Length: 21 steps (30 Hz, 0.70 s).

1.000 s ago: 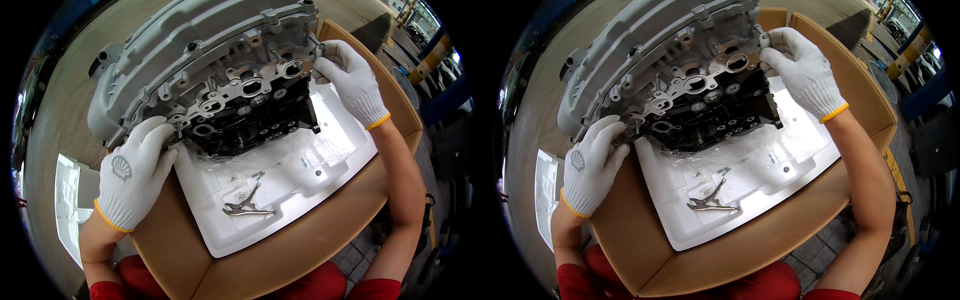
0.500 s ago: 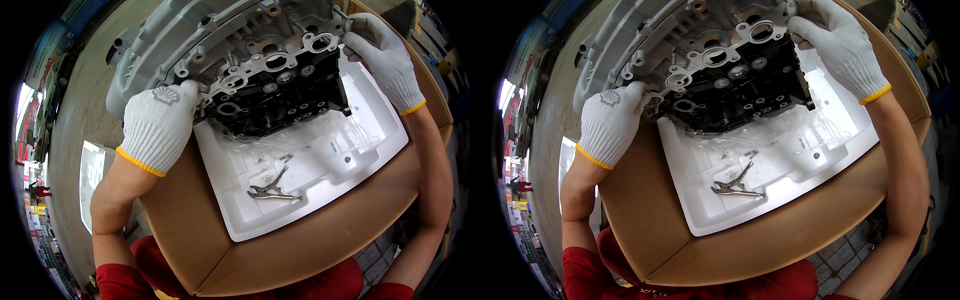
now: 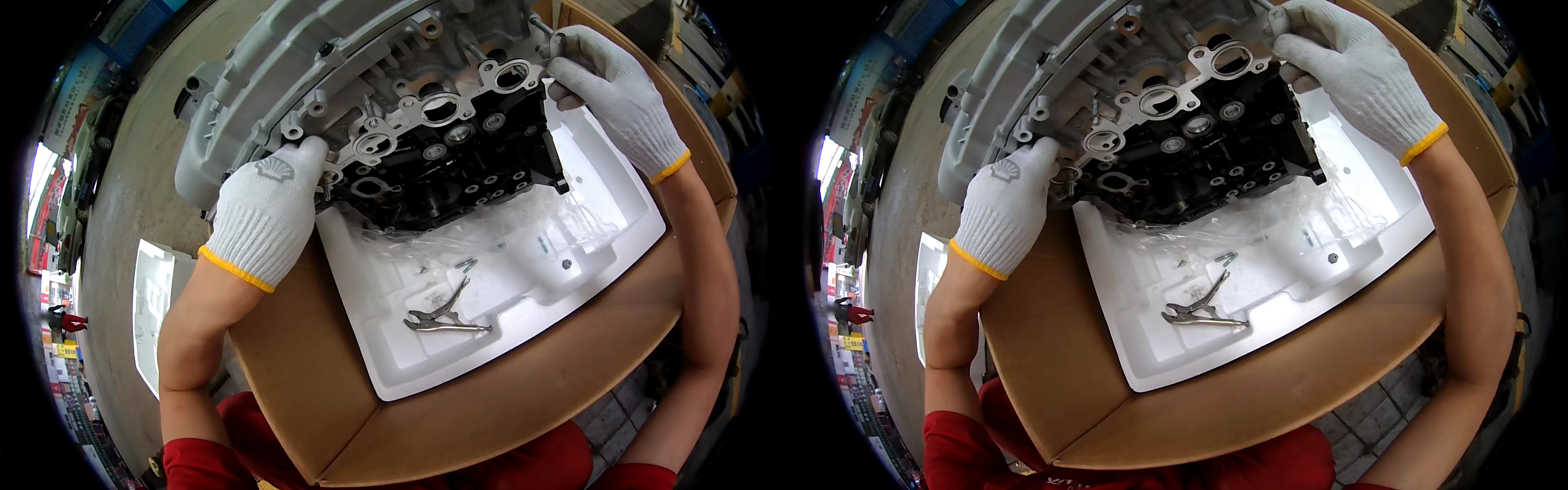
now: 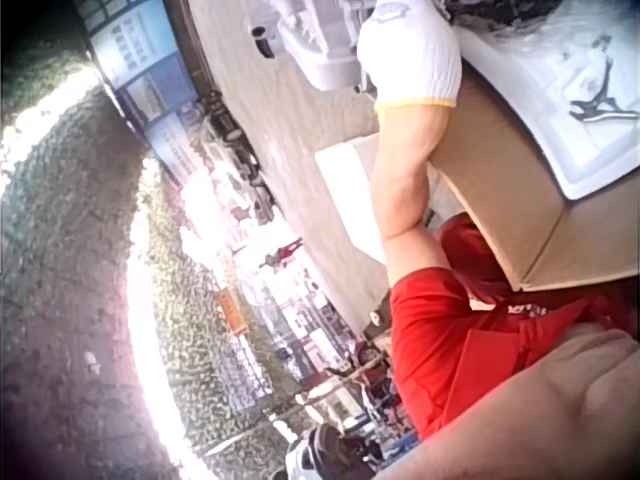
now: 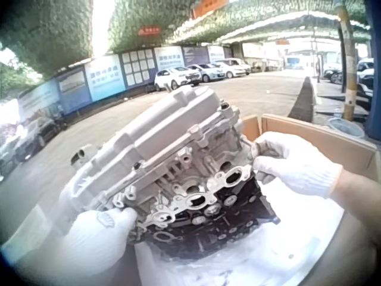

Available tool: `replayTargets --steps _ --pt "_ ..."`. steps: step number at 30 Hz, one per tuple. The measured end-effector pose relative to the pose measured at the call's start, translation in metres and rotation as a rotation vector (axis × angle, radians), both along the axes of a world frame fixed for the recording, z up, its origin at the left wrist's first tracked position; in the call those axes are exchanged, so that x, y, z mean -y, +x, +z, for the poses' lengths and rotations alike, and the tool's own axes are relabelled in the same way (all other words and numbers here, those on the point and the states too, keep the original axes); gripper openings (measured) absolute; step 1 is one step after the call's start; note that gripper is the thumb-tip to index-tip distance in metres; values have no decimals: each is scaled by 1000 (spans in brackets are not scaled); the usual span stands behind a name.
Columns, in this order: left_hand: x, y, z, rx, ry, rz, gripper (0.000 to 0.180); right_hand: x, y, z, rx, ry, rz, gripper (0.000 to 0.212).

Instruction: The person assembles a car engine block by hand, using pliers to remove a clip and then installing a gasket. The person places the gasket onto the engine block and secures it in place.

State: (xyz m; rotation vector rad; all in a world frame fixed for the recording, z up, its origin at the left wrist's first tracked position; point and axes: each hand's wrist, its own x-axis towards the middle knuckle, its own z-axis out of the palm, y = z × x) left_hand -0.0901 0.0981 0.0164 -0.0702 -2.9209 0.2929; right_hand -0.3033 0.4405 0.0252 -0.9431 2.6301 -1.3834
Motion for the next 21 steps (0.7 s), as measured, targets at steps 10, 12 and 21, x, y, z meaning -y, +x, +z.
replayTargets --steps 10,12,21 --pt "7 -1 -8 -32 49 -11 5 3 5 -3 24 -108 -23 37" --pt "7 2 -9 -34 70 2 5 5 4 -7 -10 -106 -37 37" --pt "2 2 -8 -38 63 10 7 10 2 -6 78 -190 -35 31"
